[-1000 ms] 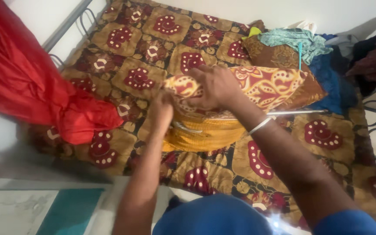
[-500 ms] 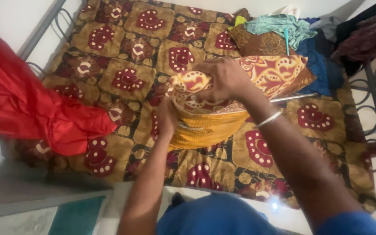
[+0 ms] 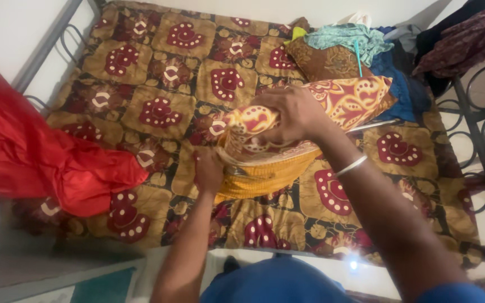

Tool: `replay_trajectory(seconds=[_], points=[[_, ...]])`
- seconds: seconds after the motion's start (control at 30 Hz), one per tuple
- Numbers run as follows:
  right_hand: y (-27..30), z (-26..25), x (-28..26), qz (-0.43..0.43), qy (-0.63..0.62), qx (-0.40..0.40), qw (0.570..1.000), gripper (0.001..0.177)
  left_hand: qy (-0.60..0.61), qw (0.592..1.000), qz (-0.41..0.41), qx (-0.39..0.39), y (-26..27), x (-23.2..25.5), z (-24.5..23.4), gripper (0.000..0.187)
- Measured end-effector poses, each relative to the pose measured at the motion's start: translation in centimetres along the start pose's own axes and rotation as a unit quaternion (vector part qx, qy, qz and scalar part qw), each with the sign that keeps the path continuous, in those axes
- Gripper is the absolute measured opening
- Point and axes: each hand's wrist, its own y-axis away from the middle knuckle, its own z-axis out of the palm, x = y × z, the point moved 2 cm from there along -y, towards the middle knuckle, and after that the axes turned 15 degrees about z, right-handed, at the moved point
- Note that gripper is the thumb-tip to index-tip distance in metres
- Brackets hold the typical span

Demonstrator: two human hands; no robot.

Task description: The person uses a long-handled brush to repeatedly hit and sweep a yellow pillow on a bed. They then flip the pillow over and continue brushing the other side before folding the pillow in half.

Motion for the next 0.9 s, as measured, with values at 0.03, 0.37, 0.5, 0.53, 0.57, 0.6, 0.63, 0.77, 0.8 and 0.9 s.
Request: replay_trajectory(seconds=[0.03,0.37,0.5,0.53,0.57,0.6,0.63,0.77,0.8,0.9], points=[[0.2,0.2,0.2,-0.001,0.018,0.018,1.0,0.074,0.008,1.0,-0.008,0.004,-0.9,1.5,-1.5,0.02],[1.5,1.8,2.8,0.022,-0.003,0.174,0.985,0.068,0.301,0.947,0.111,-0.023,-11.3,17.0,-8.9,0.059],[3.1,-0.2,8.2,0.23,-0.027,0.121,0.965,0.04,0.263,0.963,0.049,-0.046,-11.4,17.7,-9.6,0.047],[3.5,-0.8,10.2,0.292,-0.009,0.096,0.951,0.031,0.255,0.965,0.018,-0.054,-11.2,17.4,-9.7,0.045],[4.5,-1.5,12.2,0.304,-0.032,0.126,0.944,0.032,0.252,0.965,0.072,-0.025,-11.1,17.4,-10.0,0.042],[5.4,-2.0,14.2,0.314,-0.056,0.156,0.935,0.034,0.248,0.96,0.127,0.004,-11.0,17.4,-10.4,0.039],[6.1,-2.2,16.4,0.347,-0.093,0.157,0.92,0.036,0.243,0.952,0.182,0.032,-11.0,17.5,-10.7,0.037],[7.7,0.2,22.5,0.385,-0.331,0.191,0.84,0.043,0.102,0.99,0.086,-0.048,-11.7,18.5,-10.5,0.035],[7.8,0.9,23.4,0.367,-0.407,0.205,0.811,0.045,0.028,0.994,0.074,-0.08,-12.0,19.1,-10.6,0.035],[8.9,4.3,24.0,0.427,-0.544,0.162,0.704,0.064,-0.118,0.973,0.15,-0.127,-13.9,21.5,-10.8,0.037]])
